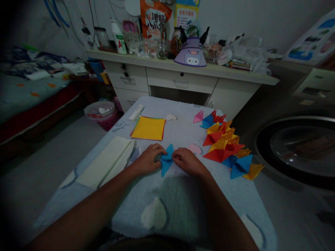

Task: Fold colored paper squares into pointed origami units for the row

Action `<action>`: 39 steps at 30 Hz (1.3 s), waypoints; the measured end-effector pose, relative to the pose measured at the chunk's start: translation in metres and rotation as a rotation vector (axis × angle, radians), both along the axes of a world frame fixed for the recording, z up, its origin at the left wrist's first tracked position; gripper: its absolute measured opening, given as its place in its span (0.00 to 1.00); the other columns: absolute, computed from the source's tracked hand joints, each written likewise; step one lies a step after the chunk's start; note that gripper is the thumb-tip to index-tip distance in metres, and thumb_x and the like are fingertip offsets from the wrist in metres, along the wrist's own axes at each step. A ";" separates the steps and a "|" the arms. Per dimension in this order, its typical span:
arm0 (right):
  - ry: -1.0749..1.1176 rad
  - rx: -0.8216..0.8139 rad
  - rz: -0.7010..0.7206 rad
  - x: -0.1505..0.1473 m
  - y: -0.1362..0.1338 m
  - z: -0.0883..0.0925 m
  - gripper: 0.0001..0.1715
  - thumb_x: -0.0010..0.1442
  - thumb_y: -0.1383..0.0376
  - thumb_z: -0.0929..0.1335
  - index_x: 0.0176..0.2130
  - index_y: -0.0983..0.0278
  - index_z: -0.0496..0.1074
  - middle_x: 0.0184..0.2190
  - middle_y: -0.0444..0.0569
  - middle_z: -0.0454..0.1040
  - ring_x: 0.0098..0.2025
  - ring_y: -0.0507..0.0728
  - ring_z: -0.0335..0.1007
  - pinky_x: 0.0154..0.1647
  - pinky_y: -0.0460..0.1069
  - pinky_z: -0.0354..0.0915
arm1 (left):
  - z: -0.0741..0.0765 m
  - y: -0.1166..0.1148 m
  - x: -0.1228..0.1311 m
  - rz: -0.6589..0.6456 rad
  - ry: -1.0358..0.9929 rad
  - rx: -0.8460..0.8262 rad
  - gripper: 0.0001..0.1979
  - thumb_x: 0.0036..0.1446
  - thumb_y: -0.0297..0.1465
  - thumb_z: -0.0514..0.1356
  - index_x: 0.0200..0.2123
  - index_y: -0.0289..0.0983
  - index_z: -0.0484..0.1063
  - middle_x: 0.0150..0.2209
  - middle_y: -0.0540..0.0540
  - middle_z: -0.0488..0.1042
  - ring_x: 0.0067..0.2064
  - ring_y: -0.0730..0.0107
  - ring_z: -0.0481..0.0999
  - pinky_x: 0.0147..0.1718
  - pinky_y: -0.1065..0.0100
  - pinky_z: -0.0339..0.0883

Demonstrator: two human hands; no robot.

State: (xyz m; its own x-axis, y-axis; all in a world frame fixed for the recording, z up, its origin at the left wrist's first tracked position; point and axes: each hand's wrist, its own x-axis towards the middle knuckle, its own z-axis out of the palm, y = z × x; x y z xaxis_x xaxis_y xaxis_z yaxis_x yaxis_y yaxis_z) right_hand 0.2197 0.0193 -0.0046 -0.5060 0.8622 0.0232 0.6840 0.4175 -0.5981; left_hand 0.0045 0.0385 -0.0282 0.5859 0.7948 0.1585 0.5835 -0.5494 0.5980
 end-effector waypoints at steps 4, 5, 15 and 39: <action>-0.002 0.010 -0.041 -0.003 -0.001 0.000 0.06 0.57 0.71 0.63 0.30 0.64 0.69 0.26 0.43 0.64 0.29 0.52 0.60 0.31 0.47 0.54 | 0.000 0.001 0.000 0.023 -0.032 -0.012 0.11 0.51 0.30 0.60 0.39 0.37 0.73 0.41 0.44 0.71 0.47 0.59 0.69 0.48 0.60 0.63; -0.009 0.015 -0.053 -0.004 -0.001 0.000 0.07 0.57 0.71 0.63 0.29 0.64 0.68 0.25 0.43 0.64 0.28 0.52 0.59 0.31 0.47 0.53 | -0.001 0.001 0.001 0.042 -0.043 -0.007 0.08 0.53 0.31 0.60 0.37 0.37 0.73 0.40 0.44 0.71 0.46 0.59 0.69 0.47 0.60 0.63; -0.195 0.122 -0.249 -0.015 -0.003 -0.012 0.03 0.57 0.66 0.66 0.31 0.64 0.67 0.30 0.48 0.68 0.35 0.57 0.61 0.38 0.50 0.54 | -0.009 0.002 0.010 0.173 0.010 0.088 0.04 0.56 0.31 0.60 0.31 0.37 0.69 0.35 0.45 0.68 0.42 0.60 0.67 0.42 0.61 0.62; -0.253 0.164 -0.399 -0.010 -0.005 -0.024 0.19 0.55 0.59 0.68 0.45 0.61 0.64 0.46 0.53 0.66 0.48 0.63 0.59 0.48 0.57 0.53 | -0.005 -0.004 0.014 0.227 0.100 0.115 0.09 0.54 0.34 0.63 0.38 0.39 0.70 0.40 0.45 0.67 0.45 0.58 0.65 0.44 0.60 0.61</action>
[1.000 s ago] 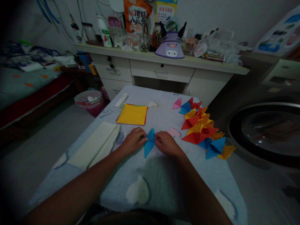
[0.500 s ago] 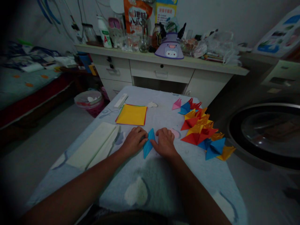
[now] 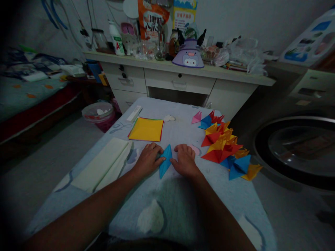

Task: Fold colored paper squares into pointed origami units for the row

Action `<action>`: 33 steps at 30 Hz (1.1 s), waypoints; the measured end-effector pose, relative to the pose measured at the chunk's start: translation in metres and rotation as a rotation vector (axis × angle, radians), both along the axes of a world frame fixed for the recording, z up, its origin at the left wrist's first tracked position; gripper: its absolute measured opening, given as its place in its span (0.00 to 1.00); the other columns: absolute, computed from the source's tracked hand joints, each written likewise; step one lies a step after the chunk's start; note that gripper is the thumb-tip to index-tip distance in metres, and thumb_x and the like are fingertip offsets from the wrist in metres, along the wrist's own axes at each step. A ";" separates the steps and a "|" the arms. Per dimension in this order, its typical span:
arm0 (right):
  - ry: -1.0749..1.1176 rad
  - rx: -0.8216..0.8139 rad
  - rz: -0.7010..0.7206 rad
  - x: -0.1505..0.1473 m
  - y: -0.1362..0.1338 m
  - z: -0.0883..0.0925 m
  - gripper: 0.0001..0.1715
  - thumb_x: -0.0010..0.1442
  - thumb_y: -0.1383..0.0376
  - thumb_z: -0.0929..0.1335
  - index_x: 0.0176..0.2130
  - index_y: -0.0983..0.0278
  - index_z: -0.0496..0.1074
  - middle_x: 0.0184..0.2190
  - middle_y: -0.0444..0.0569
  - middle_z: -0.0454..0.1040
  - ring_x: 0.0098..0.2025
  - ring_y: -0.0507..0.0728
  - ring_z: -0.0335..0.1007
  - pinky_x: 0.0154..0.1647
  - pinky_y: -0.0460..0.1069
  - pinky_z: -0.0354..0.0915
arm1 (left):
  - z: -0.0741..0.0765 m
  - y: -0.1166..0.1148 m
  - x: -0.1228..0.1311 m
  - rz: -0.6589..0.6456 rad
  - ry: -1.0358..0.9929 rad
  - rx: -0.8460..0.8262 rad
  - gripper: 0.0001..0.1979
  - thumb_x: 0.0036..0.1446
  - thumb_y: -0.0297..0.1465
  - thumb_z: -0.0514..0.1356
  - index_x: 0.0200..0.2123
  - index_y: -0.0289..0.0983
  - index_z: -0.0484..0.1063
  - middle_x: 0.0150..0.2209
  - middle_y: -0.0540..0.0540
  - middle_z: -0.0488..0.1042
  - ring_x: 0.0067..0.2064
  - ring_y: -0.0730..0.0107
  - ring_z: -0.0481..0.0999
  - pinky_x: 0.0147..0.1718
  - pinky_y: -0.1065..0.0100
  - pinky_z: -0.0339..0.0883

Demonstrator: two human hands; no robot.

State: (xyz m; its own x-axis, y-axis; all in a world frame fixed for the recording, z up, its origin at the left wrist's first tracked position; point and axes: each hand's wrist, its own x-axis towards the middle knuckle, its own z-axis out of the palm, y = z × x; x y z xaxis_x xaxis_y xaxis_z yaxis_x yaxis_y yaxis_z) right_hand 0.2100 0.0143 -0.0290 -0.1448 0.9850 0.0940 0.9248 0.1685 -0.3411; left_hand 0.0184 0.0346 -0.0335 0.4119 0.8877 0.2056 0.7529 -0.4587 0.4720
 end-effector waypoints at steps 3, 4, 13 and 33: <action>0.017 -0.032 0.025 0.002 -0.001 0.003 0.18 0.54 0.62 0.68 0.45 0.61 0.64 0.46 0.53 0.66 0.49 0.63 0.59 0.49 0.57 0.54 | -0.001 0.000 0.000 0.044 0.016 0.008 0.13 0.52 0.35 0.64 0.40 0.37 0.69 0.42 0.43 0.68 0.46 0.55 0.65 0.45 0.58 0.61; 0.020 -0.034 0.030 0.003 -0.001 0.004 0.17 0.54 0.63 0.68 0.45 0.61 0.64 0.46 0.53 0.66 0.49 0.63 0.59 0.49 0.57 0.54 | -0.001 0.000 0.000 0.049 0.021 0.008 0.14 0.52 0.36 0.64 0.41 0.37 0.69 0.42 0.42 0.68 0.47 0.55 0.64 0.45 0.58 0.61; 0.048 0.020 0.045 -0.003 0.001 0.001 0.18 0.55 0.56 0.69 0.43 0.61 0.66 0.44 0.52 0.66 0.48 0.63 0.59 0.48 0.57 0.54 | 0.000 0.003 0.000 0.032 -0.075 -0.065 0.11 0.50 0.33 0.64 0.38 0.40 0.69 0.42 0.46 0.71 0.47 0.56 0.66 0.45 0.59 0.58; 0.959 -0.152 0.214 -0.008 0.002 0.010 0.10 0.57 0.58 0.69 0.36 0.62 0.68 0.32 0.44 0.68 0.37 0.55 0.64 0.41 0.49 0.61 | 0.005 0.003 0.001 -0.116 -0.753 -0.516 0.10 0.53 0.37 0.62 0.33 0.35 0.74 0.28 0.50 0.71 0.31 0.70 0.69 0.30 0.70 0.61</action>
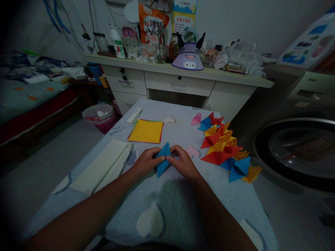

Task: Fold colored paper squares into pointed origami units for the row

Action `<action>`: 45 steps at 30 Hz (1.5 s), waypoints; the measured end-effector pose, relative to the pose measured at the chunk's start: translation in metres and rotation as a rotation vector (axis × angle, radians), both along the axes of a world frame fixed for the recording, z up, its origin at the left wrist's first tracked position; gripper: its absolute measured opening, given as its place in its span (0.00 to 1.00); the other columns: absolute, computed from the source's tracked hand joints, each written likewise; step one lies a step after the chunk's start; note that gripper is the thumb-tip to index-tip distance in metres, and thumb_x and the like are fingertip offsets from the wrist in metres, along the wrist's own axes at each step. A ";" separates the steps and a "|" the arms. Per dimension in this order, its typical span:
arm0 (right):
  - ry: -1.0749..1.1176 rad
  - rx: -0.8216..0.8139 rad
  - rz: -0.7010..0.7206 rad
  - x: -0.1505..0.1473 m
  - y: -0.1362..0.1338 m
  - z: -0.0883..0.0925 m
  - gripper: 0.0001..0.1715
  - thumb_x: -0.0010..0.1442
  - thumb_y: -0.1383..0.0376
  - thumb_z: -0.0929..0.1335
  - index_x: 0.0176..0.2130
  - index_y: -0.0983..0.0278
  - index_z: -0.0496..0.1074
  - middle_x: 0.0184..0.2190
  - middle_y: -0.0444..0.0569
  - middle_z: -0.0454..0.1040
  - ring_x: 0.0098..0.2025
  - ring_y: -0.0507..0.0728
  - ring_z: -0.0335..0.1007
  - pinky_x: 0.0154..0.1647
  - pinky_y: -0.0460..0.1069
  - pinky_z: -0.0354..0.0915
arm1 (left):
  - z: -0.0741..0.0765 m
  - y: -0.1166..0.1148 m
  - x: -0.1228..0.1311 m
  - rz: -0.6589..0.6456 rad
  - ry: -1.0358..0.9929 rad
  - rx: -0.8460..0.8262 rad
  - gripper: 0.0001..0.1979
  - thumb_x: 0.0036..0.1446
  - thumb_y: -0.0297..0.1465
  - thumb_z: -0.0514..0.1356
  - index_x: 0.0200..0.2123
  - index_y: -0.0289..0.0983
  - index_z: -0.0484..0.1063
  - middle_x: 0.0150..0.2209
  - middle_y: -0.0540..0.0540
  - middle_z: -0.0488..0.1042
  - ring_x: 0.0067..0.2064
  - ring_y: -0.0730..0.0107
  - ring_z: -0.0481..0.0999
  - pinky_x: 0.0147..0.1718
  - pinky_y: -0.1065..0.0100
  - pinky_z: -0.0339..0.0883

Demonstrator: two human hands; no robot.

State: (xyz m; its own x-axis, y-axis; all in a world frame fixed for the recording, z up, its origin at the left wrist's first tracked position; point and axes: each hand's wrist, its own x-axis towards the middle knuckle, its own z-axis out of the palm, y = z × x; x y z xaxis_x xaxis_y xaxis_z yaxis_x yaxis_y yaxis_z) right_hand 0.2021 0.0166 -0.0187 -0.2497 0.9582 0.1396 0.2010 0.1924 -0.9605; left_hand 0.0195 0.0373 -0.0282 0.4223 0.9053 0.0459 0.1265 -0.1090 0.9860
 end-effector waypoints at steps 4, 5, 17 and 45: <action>0.079 -0.023 -0.026 -0.005 -0.001 -0.004 0.10 0.56 0.59 0.70 0.32 0.62 0.67 0.29 0.43 0.68 0.33 0.53 0.64 0.38 0.48 0.62 | 0.003 -0.002 0.003 0.024 -0.195 -0.150 0.13 0.51 0.37 0.63 0.36 0.33 0.72 0.30 0.49 0.72 0.31 0.71 0.70 0.33 0.70 0.63; 0.096 -0.021 -0.040 -0.006 -0.002 -0.006 0.09 0.56 0.60 0.69 0.32 0.62 0.67 0.28 0.43 0.68 0.32 0.53 0.64 0.36 0.48 0.62 | 0.003 -0.002 0.004 0.026 -0.219 -0.166 0.14 0.51 0.38 0.64 0.36 0.33 0.72 0.31 0.49 0.72 0.32 0.70 0.70 0.34 0.69 0.63; -0.059 0.207 -0.230 -0.021 -0.009 -0.002 0.04 0.54 0.69 0.66 0.31 0.61 0.64 0.25 0.40 0.65 0.29 0.51 0.62 0.32 0.46 0.60 | 0.006 -0.008 0.003 0.407 0.174 0.387 0.06 0.52 0.30 0.63 0.33 0.39 0.68 0.34 0.50 0.68 0.40 0.67 0.69 0.42 0.66 0.63; 0.032 0.128 -0.163 -0.010 -0.006 -0.002 0.03 0.59 0.65 0.65 0.34 0.61 0.63 0.27 0.40 0.64 0.29 0.51 0.61 0.30 0.46 0.59 | 0.002 -0.006 0.006 0.180 -0.393 -0.184 0.14 0.50 0.33 0.63 0.39 0.40 0.63 0.25 0.55 0.71 0.25 0.75 0.69 0.26 0.74 0.61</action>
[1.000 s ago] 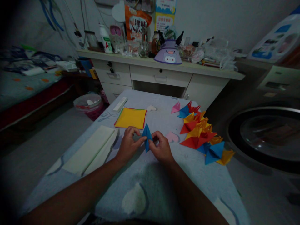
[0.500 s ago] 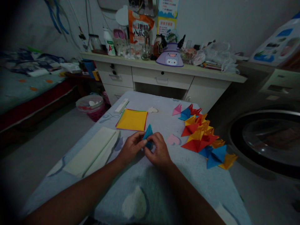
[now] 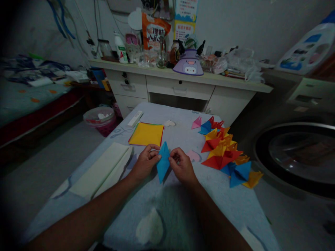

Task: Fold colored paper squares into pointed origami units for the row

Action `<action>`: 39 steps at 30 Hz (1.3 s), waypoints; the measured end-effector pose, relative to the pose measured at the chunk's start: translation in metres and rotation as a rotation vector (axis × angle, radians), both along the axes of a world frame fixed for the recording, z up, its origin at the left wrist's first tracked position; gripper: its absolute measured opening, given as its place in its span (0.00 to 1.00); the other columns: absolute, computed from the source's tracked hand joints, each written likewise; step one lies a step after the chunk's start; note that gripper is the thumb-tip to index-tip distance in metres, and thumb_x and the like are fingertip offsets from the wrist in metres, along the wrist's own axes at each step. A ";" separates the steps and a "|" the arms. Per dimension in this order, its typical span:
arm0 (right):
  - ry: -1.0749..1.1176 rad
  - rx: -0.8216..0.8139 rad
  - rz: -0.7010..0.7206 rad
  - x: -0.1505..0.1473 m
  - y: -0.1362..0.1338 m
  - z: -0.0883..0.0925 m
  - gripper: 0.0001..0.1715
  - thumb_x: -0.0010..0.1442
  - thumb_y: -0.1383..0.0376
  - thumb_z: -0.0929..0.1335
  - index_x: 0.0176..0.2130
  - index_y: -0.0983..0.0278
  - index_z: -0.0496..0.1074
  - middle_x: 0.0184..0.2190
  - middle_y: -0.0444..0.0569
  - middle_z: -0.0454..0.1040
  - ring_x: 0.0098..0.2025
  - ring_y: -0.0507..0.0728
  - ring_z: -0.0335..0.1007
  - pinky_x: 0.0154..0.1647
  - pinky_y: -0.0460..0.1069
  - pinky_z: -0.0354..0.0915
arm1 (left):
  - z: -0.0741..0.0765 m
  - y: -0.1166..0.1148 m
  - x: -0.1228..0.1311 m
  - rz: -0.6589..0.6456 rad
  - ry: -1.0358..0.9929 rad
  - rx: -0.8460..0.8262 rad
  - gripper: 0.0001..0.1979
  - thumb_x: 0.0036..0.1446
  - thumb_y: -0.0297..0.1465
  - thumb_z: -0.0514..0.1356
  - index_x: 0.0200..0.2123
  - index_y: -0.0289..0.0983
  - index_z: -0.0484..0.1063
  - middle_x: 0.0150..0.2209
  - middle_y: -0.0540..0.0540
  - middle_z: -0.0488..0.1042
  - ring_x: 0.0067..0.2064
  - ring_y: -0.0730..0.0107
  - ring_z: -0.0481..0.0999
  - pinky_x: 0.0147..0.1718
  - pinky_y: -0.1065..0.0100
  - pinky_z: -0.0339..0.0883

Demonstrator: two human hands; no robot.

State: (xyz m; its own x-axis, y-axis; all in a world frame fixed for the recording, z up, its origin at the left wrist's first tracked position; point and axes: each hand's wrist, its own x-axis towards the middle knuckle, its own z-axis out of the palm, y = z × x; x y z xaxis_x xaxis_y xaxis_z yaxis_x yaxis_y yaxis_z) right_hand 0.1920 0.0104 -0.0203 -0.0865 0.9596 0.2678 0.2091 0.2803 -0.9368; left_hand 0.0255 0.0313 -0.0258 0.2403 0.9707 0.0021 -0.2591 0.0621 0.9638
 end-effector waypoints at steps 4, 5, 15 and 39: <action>-0.125 -0.045 0.106 0.007 0.002 0.004 0.04 0.59 0.68 0.63 0.34 0.62 0.67 0.27 0.41 0.65 0.29 0.51 0.62 0.32 0.46 0.59 | -0.005 0.001 -0.001 -0.035 0.254 0.144 0.04 0.53 0.31 0.59 0.33 0.38 0.67 0.23 0.55 0.64 0.25 0.76 0.64 0.25 0.74 0.56; -0.174 -0.048 0.124 0.009 0.003 0.005 0.06 0.58 0.69 0.62 0.35 0.62 0.68 0.27 0.41 0.66 0.30 0.52 0.62 0.32 0.46 0.59 | -0.005 0.001 -0.002 -0.042 0.344 0.184 0.04 0.54 0.30 0.58 0.34 0.37 0.68 0.23 0.55 0.63 0.25 0.75 0.63 0.25 0.73 0.56; -0.728 0.049 0.206 0.017 0.003 0.005 0.22 0.49 0.75 0.65 0.43 0.61 0.70 0.39 0.48 0.72 0.43 0.59 0.62 0.47 0.54 0.58 | -0.008 0.005 -0.013 -0.016 1.044 0.613 0.08 0.53 0.25 0.57 0.37 0.39 0.73 0.39 0.45 0.72 0.44 0.60 0.69 0.46 0.60 0.61; -0.770 0.038 0.056 0.014 0.008 -0.007 0.06 0.61 0.69 0.64 0.35 0.63 0.70 0.36 0.48 0.68 0.40 0.56 0.61 0.44 0.52 0.56 | -0.004 0.010 -0.021 -0.121 1.044 0.586 0.04 0.55 0.31 0.59 0.33 0.37 0.73 0.36 0.45 0.71 0.42 0.61 0.69 0.43 0.61 0.61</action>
State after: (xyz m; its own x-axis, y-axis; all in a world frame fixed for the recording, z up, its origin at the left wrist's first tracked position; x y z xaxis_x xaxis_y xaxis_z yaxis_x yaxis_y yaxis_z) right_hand 0.2063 0.0181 -0.0275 -0.3096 0.9397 0.1450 0.7828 0.3385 -0.5221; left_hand 0.0046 0.0411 -0.0293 0.4787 0.8582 0.1854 0.6399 -0.4856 0.5955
